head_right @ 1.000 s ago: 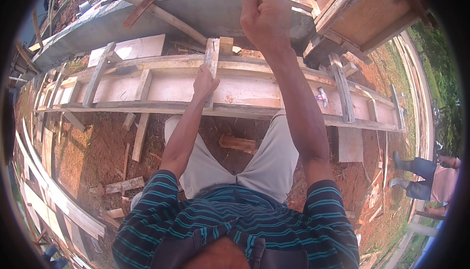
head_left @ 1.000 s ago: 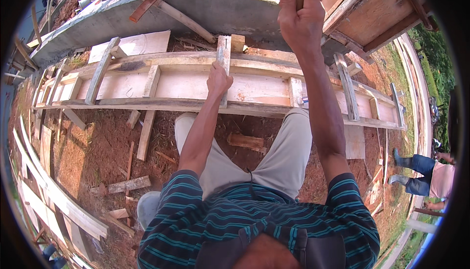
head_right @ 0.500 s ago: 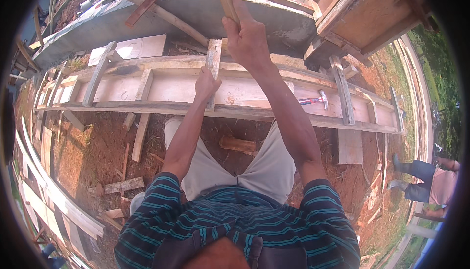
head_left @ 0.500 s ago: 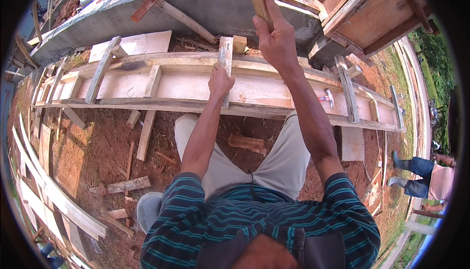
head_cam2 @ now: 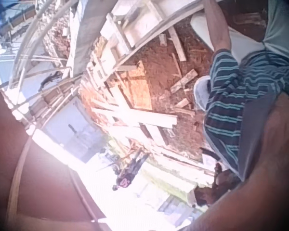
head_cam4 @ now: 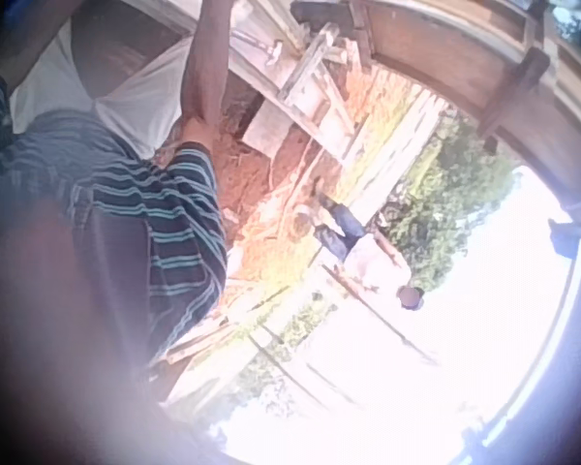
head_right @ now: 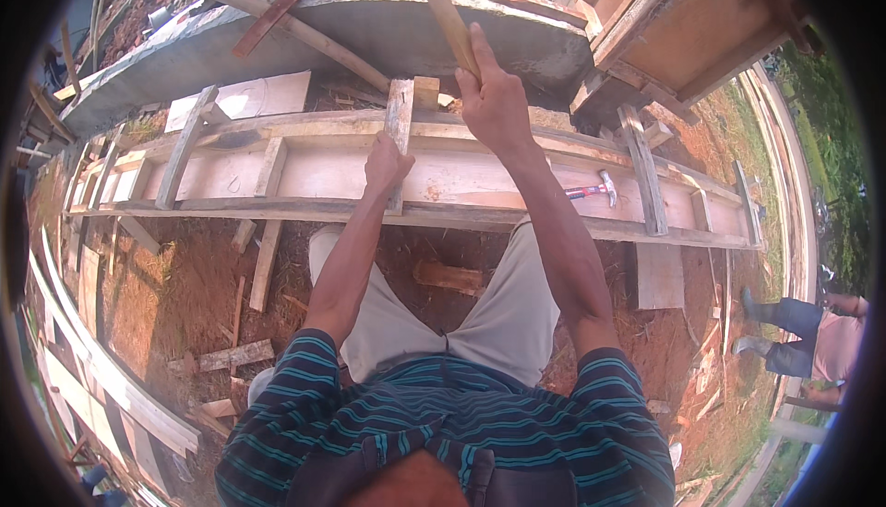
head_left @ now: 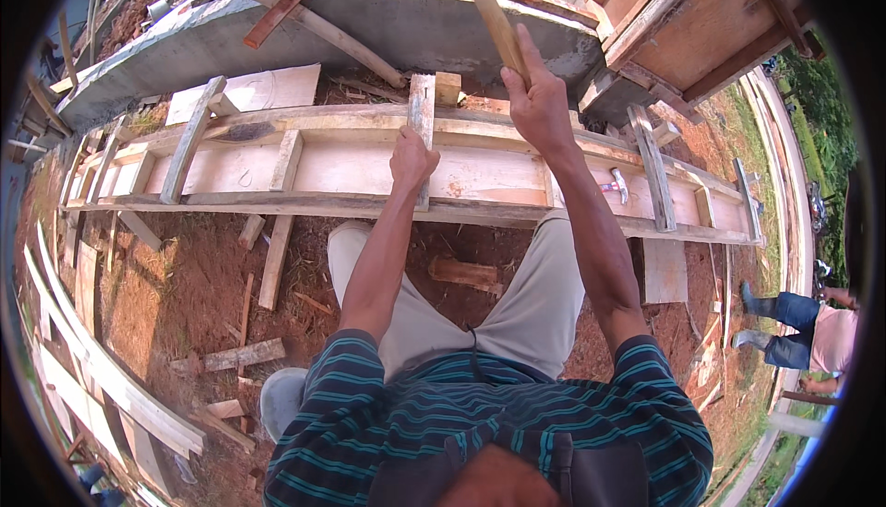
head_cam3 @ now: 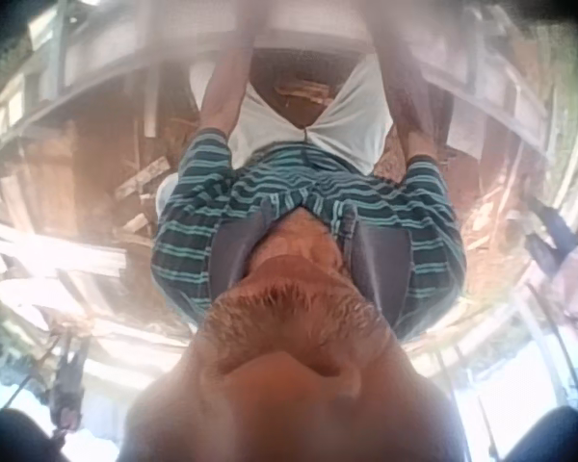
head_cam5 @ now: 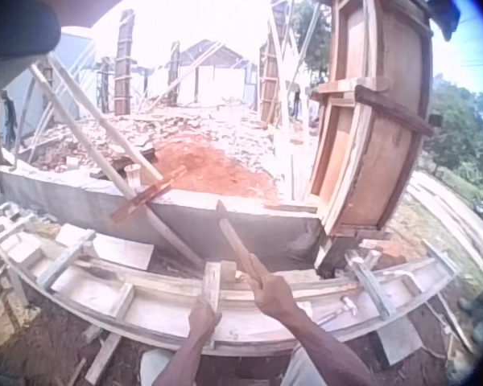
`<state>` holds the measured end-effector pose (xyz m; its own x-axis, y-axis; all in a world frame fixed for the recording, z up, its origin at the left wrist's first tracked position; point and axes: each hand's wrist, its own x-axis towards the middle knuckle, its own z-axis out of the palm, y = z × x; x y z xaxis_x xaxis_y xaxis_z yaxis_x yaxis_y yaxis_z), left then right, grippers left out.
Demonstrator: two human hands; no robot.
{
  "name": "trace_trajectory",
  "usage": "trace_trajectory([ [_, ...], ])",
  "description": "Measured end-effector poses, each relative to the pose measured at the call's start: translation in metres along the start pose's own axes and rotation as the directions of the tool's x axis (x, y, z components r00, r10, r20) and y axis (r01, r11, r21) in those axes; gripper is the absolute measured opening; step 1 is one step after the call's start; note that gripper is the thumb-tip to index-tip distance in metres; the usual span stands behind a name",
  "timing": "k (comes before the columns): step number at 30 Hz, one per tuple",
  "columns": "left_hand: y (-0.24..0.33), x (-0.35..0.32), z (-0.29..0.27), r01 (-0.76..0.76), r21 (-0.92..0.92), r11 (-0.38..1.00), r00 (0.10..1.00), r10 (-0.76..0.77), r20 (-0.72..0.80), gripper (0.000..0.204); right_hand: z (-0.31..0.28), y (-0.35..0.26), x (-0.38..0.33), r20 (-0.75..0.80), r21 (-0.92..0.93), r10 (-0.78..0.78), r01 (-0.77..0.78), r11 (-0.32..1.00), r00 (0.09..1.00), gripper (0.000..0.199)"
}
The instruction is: The person assembles a wooden frame by placing nails and hammering them into wooden planks. They repeatedly retrieve nails from a white bucket and secure the frame components together using a hammer.
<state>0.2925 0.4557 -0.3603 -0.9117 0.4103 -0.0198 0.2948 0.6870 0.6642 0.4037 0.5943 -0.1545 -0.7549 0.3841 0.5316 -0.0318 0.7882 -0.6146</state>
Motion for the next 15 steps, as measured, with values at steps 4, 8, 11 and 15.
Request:
trace_trajectory([
  [4,-0.006,0.001,-0.006,0.050,0.020,0.999,0.999,-0.050,0.015,0.057,-0.048,-0.063,0.061,-0.493,0.092,-0.358,0.456,0.885,0.793,0.059],
  [8,0.011,-0.004,0.008,0.003,-0.002,1.000,1.000,-0.003,0.020,0.061,0.048,0.063,-0.058,0.025,-0.074,-0.169,0.170,0.983,0.985,0.070],
  [11,0.004,-0.011,0.020,-0.028,0.020,0.999,0.999,0.027,0.046,0.068,0.074,0.097,-0.066,0.434,-0.284,0.294,-0.181,0.942,0.851,0.067],
  [15,-0.003,0.000,0.000,0.011,0.009,1.000,1.000,-0.011,0.014,0.055,0.021,0.007,-0.020,0.146,0.037,0.028,-0.034,0.999,0.989,0.059],
])
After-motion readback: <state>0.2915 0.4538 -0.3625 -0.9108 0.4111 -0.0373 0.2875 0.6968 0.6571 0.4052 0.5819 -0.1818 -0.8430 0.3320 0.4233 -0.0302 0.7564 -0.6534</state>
